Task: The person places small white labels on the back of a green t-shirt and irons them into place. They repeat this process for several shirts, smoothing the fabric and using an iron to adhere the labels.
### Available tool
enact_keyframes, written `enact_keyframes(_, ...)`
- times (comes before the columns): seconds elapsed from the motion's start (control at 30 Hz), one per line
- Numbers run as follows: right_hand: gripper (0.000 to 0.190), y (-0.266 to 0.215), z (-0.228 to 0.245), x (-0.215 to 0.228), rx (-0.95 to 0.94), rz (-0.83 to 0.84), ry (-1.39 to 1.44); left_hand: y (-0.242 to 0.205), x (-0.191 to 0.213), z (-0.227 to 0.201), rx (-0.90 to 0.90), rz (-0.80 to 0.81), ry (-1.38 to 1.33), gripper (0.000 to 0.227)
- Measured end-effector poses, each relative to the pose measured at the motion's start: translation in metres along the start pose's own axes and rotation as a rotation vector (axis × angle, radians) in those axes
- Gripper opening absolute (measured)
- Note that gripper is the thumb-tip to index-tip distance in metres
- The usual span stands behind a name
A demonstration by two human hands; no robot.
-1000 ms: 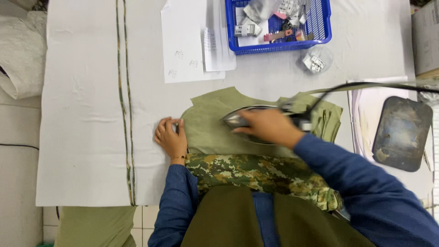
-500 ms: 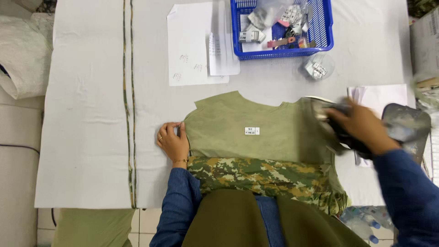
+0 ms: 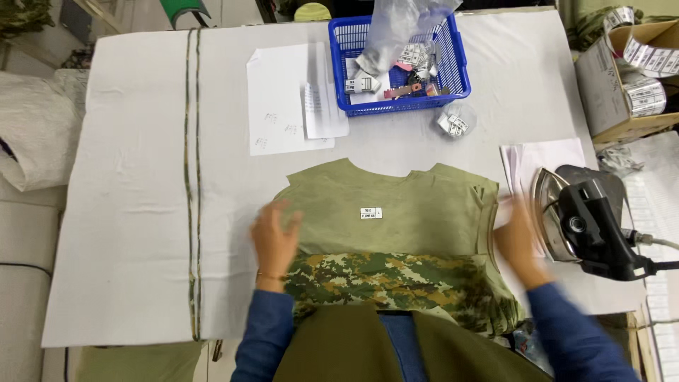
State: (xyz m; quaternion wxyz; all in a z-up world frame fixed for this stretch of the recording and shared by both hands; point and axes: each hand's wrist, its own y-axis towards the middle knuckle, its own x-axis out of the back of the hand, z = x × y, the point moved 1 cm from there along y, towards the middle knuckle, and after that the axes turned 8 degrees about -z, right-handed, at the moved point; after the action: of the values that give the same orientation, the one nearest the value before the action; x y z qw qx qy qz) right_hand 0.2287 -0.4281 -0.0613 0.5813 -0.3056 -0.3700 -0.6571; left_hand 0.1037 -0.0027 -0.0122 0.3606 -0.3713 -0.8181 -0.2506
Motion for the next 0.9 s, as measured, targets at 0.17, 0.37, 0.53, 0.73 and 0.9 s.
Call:
enact_keyframes(0.17,0.028,-0.097,0.132,-0.043,0.422,0.952,-0.092,-0.069,-0.023,-0.045,-0.246,0.386,-0.152,0.028)
enact_keyframes(0.37,0.033,-0.093,0.116,-0.050,0.289,0.902,0.220,-0.121,-0.076,-0.028,-0.489,0.593,0.077,0.036)
enact_keyframes(0.53,0.040,-0.106,0.071,-0.054,0.711,0.660,-0.147,-0.101,-0.038,-0.010,-0.411,0.480,0.148,0.024)
enact_keyframes(0.73,0.037,-0.056,0.076,0.036,0.294,0.605,-0.333,-0.059,0.030,-0.003,-0.087,0.416,0.285,0.032)
enact_keyframes(0.9,0.035,0.013,0.065,0.041,0.049,0.431,-0.231,-0.003,0.079,-0.083,0.217,0.399,0.070,0.043)
